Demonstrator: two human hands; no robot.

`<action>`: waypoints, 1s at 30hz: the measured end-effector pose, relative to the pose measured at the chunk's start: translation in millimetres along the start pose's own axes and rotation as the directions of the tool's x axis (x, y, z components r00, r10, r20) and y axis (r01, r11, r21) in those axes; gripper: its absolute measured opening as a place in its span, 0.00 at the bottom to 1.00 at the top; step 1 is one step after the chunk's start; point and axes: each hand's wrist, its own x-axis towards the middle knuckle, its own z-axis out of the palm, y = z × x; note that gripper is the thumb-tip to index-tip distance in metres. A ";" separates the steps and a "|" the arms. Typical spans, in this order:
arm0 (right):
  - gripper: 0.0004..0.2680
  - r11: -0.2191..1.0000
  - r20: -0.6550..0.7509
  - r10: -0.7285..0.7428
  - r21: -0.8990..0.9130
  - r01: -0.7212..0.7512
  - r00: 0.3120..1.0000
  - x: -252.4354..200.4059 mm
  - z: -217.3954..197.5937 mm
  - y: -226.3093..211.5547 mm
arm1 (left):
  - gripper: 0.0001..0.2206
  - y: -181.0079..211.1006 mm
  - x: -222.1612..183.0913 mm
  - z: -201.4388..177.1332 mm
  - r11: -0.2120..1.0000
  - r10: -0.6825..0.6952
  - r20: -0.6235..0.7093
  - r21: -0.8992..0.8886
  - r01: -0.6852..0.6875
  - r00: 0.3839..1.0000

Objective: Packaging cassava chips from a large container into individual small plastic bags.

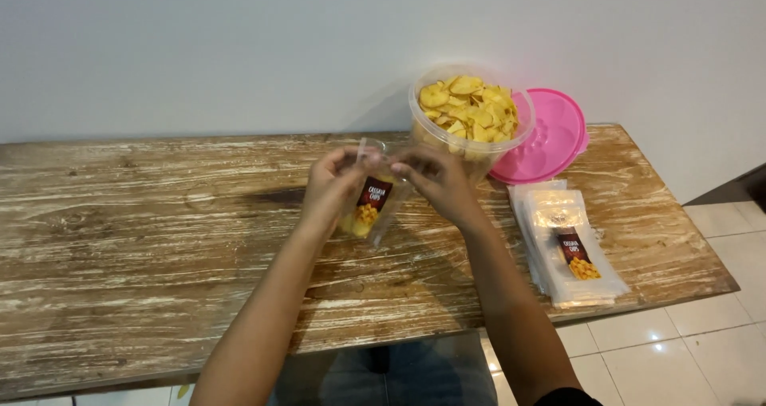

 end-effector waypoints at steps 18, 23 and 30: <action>0.02 0.913 -0.143 0.306 0.325 -0.248 0.941 2.5 15.8 -4.8 | 0.10 7.4 -20.0 17.9 0.991 0.069 -0.101 0.123 -0.057 0.992; 0.01 0.921 -0.161 0.283 0.322 -0.221 0.945 -0.5 20.7 -0.4 | 0.09 15.3 -25.0 25.0 0.996 0.058 -0.134 0.080 -0.047 0.989; 0.03 0.951 -0.144 0.154 0.288 -0.107 0.977 -4.2 29.2 -13.3 | 0.07 -7.3 -17.2 19.3 0.989 0.083 -0.124 0.133 -0.066 0.989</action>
